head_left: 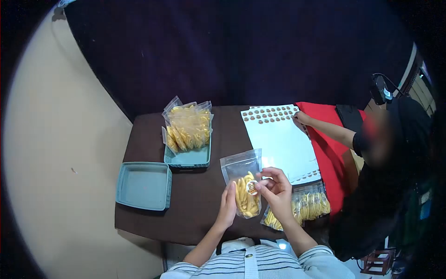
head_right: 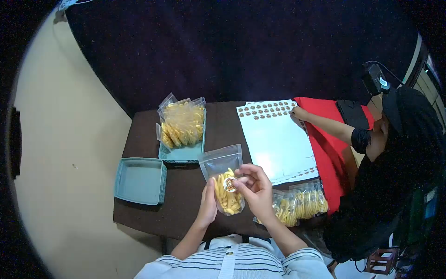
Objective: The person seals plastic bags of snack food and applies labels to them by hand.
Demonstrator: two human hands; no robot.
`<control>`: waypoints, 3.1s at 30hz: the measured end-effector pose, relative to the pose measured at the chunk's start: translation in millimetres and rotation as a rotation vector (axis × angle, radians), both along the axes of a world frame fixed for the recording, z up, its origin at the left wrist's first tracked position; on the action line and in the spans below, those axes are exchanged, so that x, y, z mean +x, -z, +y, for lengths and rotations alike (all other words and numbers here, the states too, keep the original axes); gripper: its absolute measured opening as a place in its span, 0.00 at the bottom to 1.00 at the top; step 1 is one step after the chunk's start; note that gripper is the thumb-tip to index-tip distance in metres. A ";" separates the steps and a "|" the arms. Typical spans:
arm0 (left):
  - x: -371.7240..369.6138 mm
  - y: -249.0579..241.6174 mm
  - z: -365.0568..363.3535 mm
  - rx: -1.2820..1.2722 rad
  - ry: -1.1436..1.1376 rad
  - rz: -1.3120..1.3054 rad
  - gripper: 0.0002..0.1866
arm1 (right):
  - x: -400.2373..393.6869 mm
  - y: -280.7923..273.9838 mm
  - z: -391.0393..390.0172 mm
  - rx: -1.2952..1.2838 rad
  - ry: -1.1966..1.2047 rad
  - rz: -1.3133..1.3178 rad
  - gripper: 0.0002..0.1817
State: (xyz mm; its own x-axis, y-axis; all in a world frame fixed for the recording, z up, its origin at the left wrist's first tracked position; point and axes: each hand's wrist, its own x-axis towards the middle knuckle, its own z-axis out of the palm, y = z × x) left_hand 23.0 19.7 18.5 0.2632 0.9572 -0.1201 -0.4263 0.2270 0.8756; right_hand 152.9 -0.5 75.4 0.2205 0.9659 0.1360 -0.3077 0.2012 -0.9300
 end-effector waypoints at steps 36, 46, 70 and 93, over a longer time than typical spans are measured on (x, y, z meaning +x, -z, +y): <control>15.4 -0.7 -2.6 0.103 0.003 0.008 0.14 | 6.3 9.7 -16.0 -0.109 0.133 -0.238 0.02; 19.0 8.4 2.0 0.070 -0.076 0.039 0.15 | 4.4 -7.4 -30.3 0.139 0.384 -0.850 0.04; -7.7 0.5 4.2 0.175 -0.011 0.043 0.15 | 15.7 3.7 -22.5 -0.091 0.010 -0.241 0.04; -1.0 -3.1 -4.5 0.275 0.060 0.094 0.15 | 17.5 -1.1 -17.5 -0.091 -0.061 -0.308 0.10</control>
